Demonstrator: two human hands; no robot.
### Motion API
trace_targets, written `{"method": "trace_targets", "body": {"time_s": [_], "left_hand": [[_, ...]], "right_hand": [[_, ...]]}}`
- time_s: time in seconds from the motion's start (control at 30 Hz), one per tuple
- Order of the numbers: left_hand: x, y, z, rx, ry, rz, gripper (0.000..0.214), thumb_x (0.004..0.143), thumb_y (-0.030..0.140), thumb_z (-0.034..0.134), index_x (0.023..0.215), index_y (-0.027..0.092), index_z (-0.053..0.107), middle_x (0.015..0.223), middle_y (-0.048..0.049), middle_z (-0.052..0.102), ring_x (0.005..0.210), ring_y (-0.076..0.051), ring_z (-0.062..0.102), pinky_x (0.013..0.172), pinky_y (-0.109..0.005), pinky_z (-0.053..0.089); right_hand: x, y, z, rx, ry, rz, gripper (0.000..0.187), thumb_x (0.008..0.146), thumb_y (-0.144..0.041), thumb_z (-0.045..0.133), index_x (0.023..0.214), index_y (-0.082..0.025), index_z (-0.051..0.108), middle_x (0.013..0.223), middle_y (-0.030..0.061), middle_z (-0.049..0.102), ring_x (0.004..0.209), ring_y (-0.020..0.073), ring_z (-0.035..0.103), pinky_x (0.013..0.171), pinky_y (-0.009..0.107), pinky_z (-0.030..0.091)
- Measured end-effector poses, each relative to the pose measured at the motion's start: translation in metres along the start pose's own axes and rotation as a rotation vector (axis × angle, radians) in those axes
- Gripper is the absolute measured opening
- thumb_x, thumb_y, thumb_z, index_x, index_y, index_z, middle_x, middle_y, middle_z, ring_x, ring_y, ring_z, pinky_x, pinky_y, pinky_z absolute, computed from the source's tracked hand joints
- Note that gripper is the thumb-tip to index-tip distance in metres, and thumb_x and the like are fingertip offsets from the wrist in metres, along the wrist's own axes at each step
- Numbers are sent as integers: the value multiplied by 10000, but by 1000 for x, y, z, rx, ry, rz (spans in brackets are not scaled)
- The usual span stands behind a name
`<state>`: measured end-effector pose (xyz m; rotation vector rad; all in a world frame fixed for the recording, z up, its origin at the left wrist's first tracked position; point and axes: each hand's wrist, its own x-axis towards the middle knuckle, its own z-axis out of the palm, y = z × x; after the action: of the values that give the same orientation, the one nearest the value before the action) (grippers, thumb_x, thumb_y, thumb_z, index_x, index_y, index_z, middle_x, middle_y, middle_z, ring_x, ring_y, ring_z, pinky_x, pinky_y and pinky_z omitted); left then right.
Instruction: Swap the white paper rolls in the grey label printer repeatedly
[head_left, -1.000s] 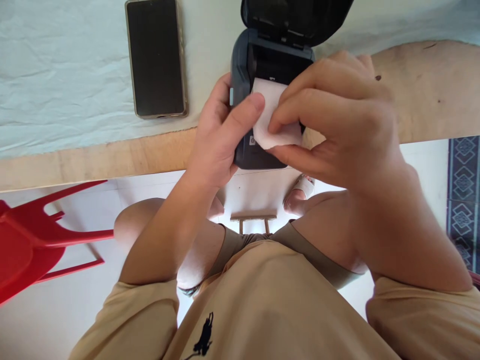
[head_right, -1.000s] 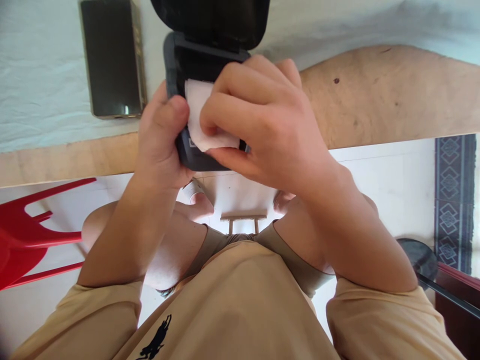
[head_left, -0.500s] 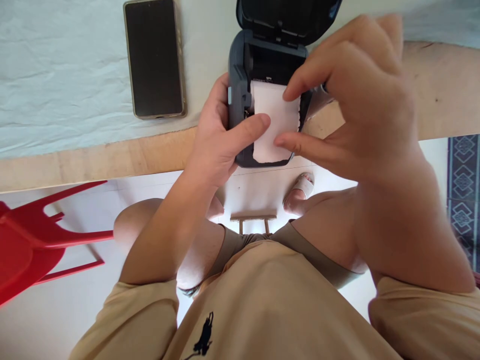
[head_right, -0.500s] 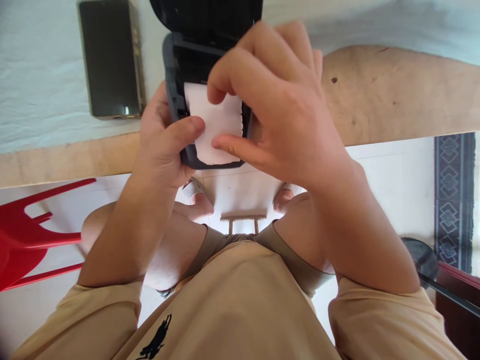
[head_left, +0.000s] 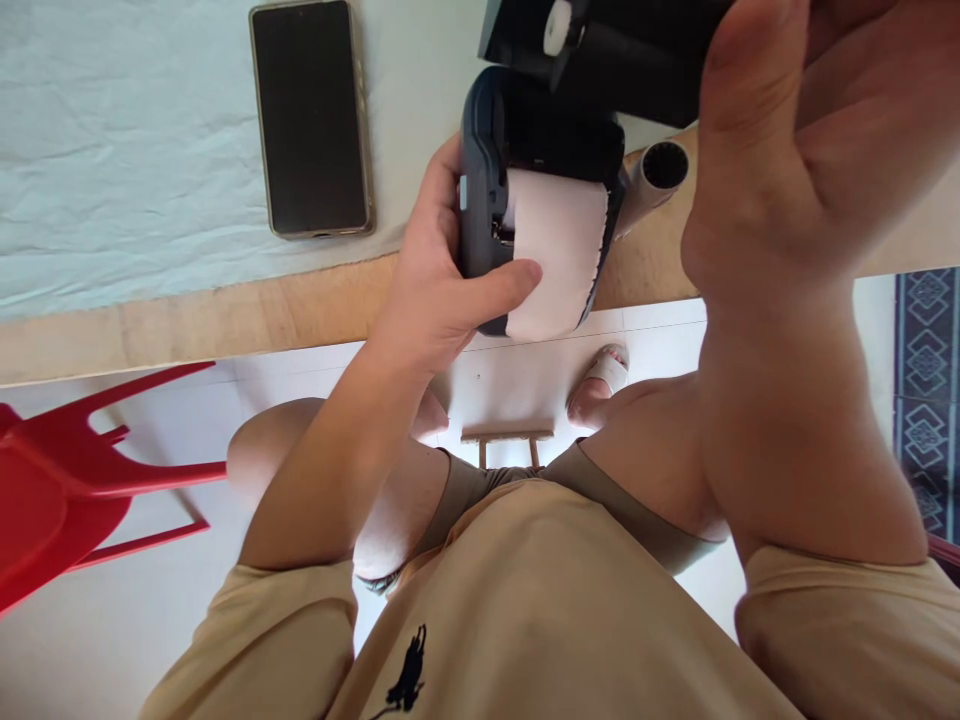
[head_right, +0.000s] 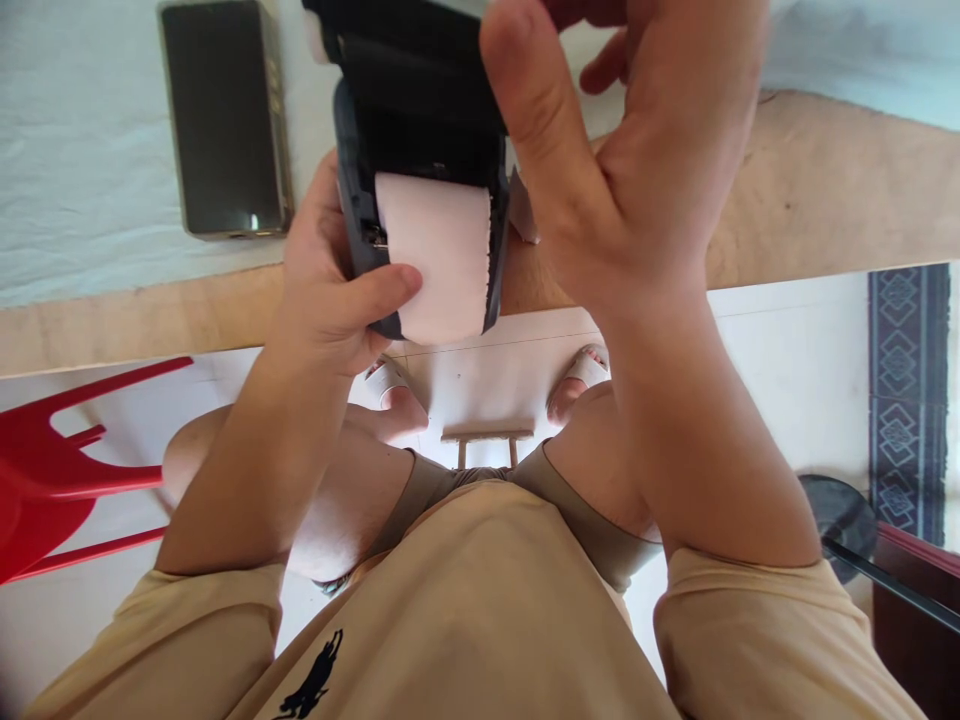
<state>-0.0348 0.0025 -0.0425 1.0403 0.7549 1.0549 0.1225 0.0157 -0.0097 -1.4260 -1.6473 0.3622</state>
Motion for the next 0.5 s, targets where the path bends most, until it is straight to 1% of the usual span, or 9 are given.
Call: {"method": "trace_targets", "body": {"time_s": [0.03,0.1,0.17,0.23,0.27,0.33,0.4,0.5], "left_hand": [[0,0,0,-1,3,-2,482,555,106,589,959,294,404,834,4,516,747,-117,485,668,-253,417],[0,0,0,-13,14,-8,487,558,80,576,968,276,401,858,0,519,735,-104,483,664,-243,411],[0,0,1,-37,22,-2,487,555,63,570,966,264,403,868,2,519,714,-89,478,645,-226,405],[0,1,1,-64,19,-7,483,551,59,570,957,264,407,868,8,520,712,-86,484,645,-222,409],[0,1,1,-77,13,-13,480,551,62,571,954,265,408,865,11,521,720,-89,490,652,-225,414],[0,2,2,-95,-8,-25,471,558,76,571,957,267,411,863,12,529,742,-98,508,671,-236,423],[0,1,2,-129,-26,-11,465,564,89,568,965,265,413,859,11,537,775,-113,531,686,-244,428],[0,-1,5,-198,2,34,417,596,152,564,967,266,410,858,6,538,795,-128,545,673,-246,438]], "right_hand": [[-1,-4,-2,-12,-1,-22,342,722,-398,331,905,-124,425,859,-21,492,792,-55,478,654,109,289],[-5,-10,-8,-83,-38,-74,312,714,-359,360,915,-145,462,869,-23,501,801,-45,475,668,113,302],[-7,-11,-14,-156,-159,-171,326,709,-358,360,945,-170,484,929,-15,482,877,-19,455,722,120,336],[-8,-8,-17,-227,-264,-277,333,687,-377,382,928,-180,498,935,-1,462,929,6,425,788,131,365],[-8,-7,-18,-265,-312,-300,337,674,-395,393,922,-191,496,937,1,452,944,14,415,824,145,375],[-9,-4,-17,-341,-382,-284,343,657,-418,407,938,-234,477,984,-10,421,978,24,399,894,190,376],[-9,-4,-17,-383,-391,-259,330,659,-425,399,944,-274,468,1017,-24,396,980,21,396,942,234,362],[-9,-5,-17,-379,-350,-295,302,672,-425,374,914,-283,484,983,-27,411,939,4,402,945,234,362]]}}
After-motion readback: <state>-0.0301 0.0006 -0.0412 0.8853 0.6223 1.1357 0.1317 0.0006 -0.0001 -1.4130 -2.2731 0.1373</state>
